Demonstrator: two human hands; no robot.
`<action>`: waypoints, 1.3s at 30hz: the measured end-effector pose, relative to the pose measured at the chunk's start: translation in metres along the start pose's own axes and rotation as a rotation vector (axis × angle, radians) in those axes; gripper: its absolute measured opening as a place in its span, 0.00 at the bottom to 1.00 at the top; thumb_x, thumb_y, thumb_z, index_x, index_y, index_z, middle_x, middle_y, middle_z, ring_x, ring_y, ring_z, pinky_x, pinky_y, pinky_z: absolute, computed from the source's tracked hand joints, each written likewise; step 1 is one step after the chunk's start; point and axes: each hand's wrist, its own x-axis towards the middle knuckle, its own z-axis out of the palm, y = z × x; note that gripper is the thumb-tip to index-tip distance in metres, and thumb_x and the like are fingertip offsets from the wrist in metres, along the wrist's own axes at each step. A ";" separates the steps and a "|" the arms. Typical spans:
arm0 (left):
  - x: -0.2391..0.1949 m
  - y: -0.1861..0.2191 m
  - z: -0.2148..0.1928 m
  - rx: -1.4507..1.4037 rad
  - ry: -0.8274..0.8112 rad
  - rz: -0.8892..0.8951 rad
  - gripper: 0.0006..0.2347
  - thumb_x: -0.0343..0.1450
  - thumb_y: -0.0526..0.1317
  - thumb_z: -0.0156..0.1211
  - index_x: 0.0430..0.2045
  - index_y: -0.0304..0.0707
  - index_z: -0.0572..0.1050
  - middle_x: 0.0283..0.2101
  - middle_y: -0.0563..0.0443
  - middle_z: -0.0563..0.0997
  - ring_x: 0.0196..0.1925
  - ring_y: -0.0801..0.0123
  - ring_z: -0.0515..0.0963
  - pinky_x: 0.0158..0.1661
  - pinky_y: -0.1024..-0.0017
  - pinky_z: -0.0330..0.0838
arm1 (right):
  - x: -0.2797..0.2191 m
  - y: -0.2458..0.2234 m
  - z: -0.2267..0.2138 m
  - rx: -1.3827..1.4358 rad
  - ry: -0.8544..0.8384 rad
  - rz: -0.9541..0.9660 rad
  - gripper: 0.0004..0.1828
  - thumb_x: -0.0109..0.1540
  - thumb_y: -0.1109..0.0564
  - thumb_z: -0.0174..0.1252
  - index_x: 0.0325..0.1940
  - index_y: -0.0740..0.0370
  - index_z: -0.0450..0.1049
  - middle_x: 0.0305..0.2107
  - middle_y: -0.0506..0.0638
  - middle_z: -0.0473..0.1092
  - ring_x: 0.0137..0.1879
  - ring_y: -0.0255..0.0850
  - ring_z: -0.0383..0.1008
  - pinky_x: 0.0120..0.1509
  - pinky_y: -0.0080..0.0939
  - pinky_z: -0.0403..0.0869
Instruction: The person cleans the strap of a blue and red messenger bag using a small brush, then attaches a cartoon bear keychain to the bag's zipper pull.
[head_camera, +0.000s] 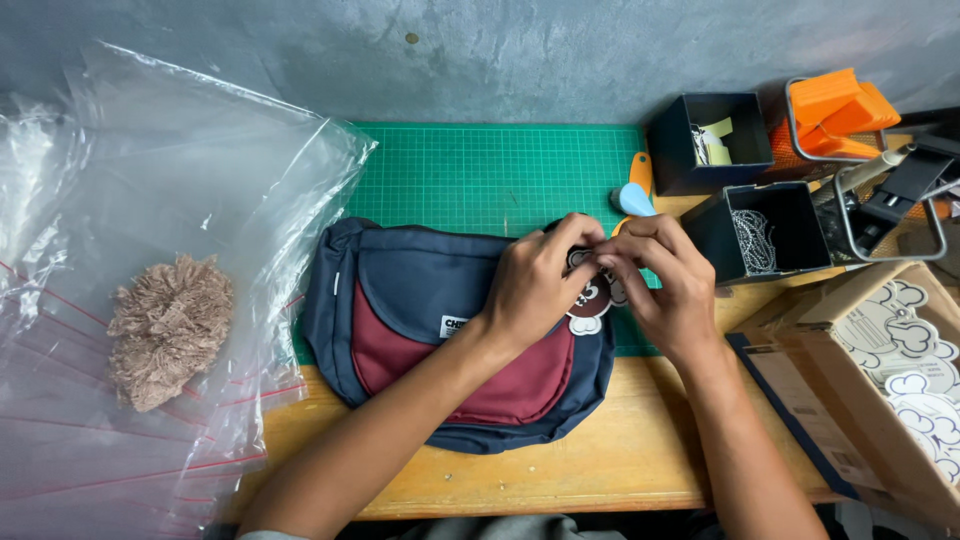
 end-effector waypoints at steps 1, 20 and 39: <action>-0.001 -0.005 0.002 -0.001 0.003 -0.001 0.12 0.73 0.35 0.72 0.47 0.52 0.76 0.37 0.54 0.90 0.37 0.50 0.91 0.41 0.55 0.83 | -0.001 0.004 0.002 0.000 -0.003 -0.002 0.03 0.72 0.68 0.71 0.48 0.66 0.87 0.38 0.58 0.77 0.36 0.48 0.76 0.42 0.50 0.79; 0.014 -0.004 -0.015 0.172 -0.034 0.258 0.04 0.68 0.38 0.67 0.25 0.48 0.77 0.30 0.59 0.72 0.31 0.59 0.79 0.40 0.61 0.63 | -0.012 0.027 0.004 0.149 -0.077 0.282 0.04 0.69 0.65 0.74 0.43 0.69 0.85 0.32 0.59 0.78 0.40 0.48 0.82 0.44 0.47 0.84; 0.018 -0.013 -0.014 -0.174 -0.268 -0.638 0.09 0.68 0.52 0.65 0.27 0.55 0.87 0.21 0.65 0.80 0.36 0.65 0.90 0.52 0.71 0.71 | -0.010 0.018 0.014 -0.048 -0.024 -0.040 0.02 0.72 0.68 0.72 0.46 0.67 0.85 0.37 0.57 0.80 0.38 0.54 0.80 0.45 0.52 0.79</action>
